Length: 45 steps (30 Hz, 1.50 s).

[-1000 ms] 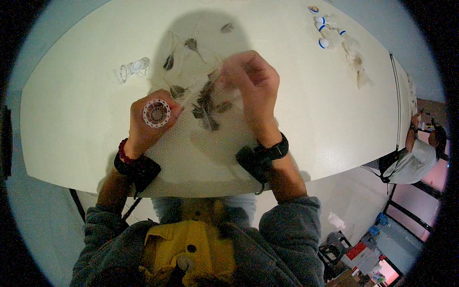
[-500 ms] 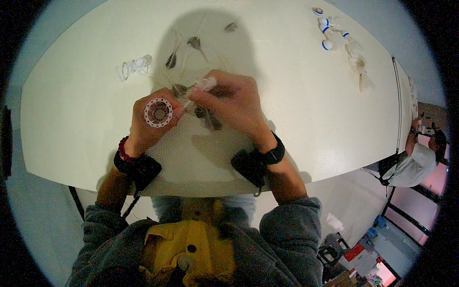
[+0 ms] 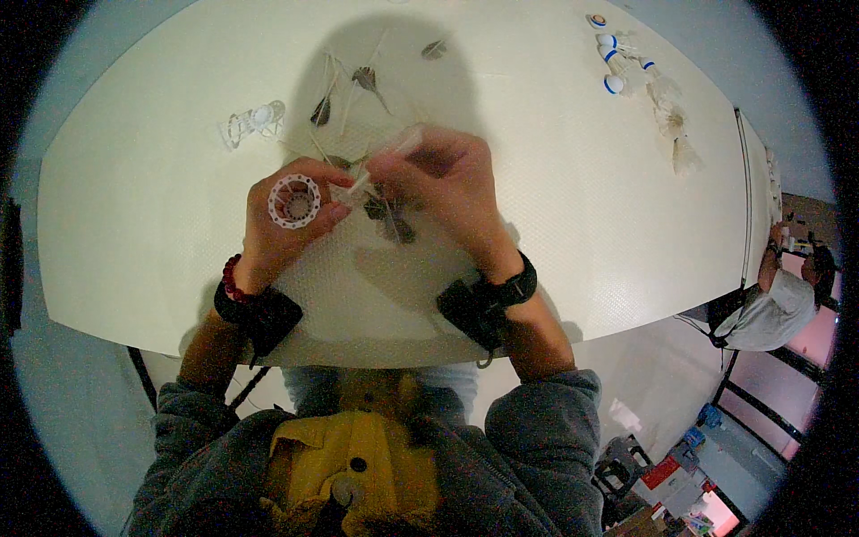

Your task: The person inserts feathers into the holes of a shuttlecock frame by hand.

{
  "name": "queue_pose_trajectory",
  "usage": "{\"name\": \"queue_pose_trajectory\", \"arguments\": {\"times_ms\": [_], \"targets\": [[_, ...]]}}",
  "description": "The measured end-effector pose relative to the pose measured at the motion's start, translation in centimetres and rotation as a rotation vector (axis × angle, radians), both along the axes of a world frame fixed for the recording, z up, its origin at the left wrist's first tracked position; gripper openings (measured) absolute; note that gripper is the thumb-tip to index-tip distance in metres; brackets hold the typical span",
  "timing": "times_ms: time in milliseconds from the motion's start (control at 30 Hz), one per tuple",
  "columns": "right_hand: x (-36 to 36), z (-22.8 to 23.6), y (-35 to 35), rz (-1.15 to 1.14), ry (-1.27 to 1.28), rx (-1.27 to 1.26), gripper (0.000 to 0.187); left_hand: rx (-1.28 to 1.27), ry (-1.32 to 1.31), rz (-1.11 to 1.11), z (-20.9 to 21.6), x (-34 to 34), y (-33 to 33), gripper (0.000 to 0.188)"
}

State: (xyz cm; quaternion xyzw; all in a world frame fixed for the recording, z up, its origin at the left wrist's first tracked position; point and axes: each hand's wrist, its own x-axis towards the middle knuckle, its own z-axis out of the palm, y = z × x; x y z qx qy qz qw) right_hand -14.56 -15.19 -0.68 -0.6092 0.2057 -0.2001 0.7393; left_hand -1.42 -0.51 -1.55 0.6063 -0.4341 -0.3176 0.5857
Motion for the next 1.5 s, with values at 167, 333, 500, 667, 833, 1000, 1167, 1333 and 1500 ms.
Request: {"name": "queue_pose_trajectory", "arguments": {"times_ms": [167,333,500,667,833,1000,1167,1333,1500], "targets": [[0.3,0.1,0.7,-0.011,0.032,-0.082,0.009,0.092,-0.101,0.034,-0.5,0.6,0.2,0.013],[0.1,-0.2,0.4,0.017,0.060,-0.192,0.012,0.149,-0.033,0.058,-0.4,0.3,0.2,0.012],[0.3,-0.3,0.4,0.058,0.066,-0.224,0.013,0.174,-0.036,0.063,-0.3,0.4,0.3,0.011],[0.2,-0.3,0.4,0.073,0.075,-0.194,0.013,0.154,-0.042,0.074,-0.3,0.3,0.1,0.011],[0.2,-0.2,0.6,-0.054,-0.045,-0.164,0.011,0.126,0.066,0.064,-0.6,0.2,0.0,0.014],[0.0,0.1,0.2,-0.154,0.030,-0.121,0.010,0.062,0.223,-0.071,-1.7,0.0,0.5,0.022],[0.4,0.1,1.2,-0.089,-0.128,-0.101,0.009,0.004,-0.096,-0.206,-1.3,-0.1,0.0,0.024],[-0.1,0.3,1.1,-0.122,-0.088,-0.308,0.012,0.014,-0.120,-0.179,-1.4,0.1,-0.1,0.024],[0.0,-0.1,0.9,-0.109,-0.139,-0.324,0.012,0.089,-0.177,-0.244,-1.4,0.5,0.2,0.036]]}}
